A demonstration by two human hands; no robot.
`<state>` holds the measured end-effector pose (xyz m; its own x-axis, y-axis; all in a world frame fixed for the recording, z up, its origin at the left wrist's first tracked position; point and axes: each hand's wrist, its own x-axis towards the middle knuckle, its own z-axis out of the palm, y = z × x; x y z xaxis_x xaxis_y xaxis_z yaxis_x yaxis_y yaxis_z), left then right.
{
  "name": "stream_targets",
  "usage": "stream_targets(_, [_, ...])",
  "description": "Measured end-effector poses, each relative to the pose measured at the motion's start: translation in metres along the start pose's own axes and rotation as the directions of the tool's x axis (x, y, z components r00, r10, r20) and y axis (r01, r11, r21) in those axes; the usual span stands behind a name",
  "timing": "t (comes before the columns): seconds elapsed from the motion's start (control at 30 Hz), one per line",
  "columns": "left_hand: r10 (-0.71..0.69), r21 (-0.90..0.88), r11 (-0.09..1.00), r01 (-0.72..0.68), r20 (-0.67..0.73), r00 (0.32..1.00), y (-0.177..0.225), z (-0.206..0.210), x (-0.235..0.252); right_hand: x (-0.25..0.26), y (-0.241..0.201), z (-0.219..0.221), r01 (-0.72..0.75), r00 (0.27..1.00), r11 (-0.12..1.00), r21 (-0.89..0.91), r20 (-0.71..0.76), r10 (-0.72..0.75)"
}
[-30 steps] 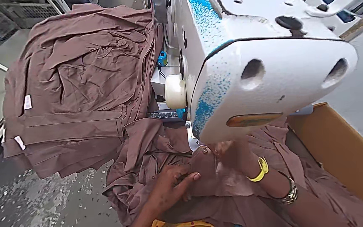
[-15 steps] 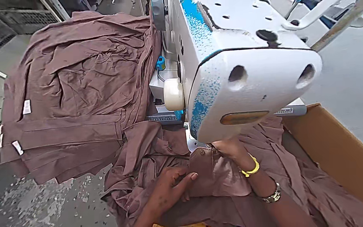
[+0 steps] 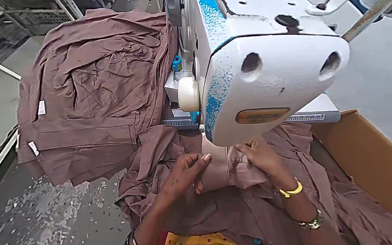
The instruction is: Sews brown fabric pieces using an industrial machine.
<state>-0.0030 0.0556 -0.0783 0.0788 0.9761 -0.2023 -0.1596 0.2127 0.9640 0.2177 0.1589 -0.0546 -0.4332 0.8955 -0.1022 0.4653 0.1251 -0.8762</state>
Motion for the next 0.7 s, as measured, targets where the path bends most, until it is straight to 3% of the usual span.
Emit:
stream_targets(0.17, [0.098,0.363,0.931,-0.036,-0.153,0.983,0.01,0.001,0.018,0.01,0.001,-0.006,0.027,0.996,1.0,0.004,-0.081,-0.027])
stream_targets(0.4, [0.087,0.279,0.959,-0.04,-0.158,0.984,0.006,0.002,0.018,0.011,0.011,0.012,0.124,0.957,0.99,-0.071,-0.257,-0.138])
stream_targets(0.53, [0.112,0.344,0.938,-0.042,-0.186,0.976,0.003,0.004,0.018,0.01,0.012,-0.012,0.089,0.989,0.971,-0.222,-0.099,-0.114])
stream_targets(0.57, [0.127,0.348,0.936,-0.054,-0.19,0.974,0.0,0.004,0.018,0.011,0.016,-0.024,0.079,0.986,0.958,-0.277,-0.118,-0.115])
stream_targets(0.63, [0.16,0.351,0.933,-0.082,-0.2,0.967,-0.004,0.003,0.019,0.019,0.035,-0.052,0.036,0.936,0.903,-0.428,-0.303,-0.181])
stream_targets(0.7, [0.184,0.352,0.931,-0.101,-0.212,0.96,-0.007,0.003,0.019,0.029,0.06,-0.078,-0.065,0.836,0.807,-0.586,-0.473,-0.277])
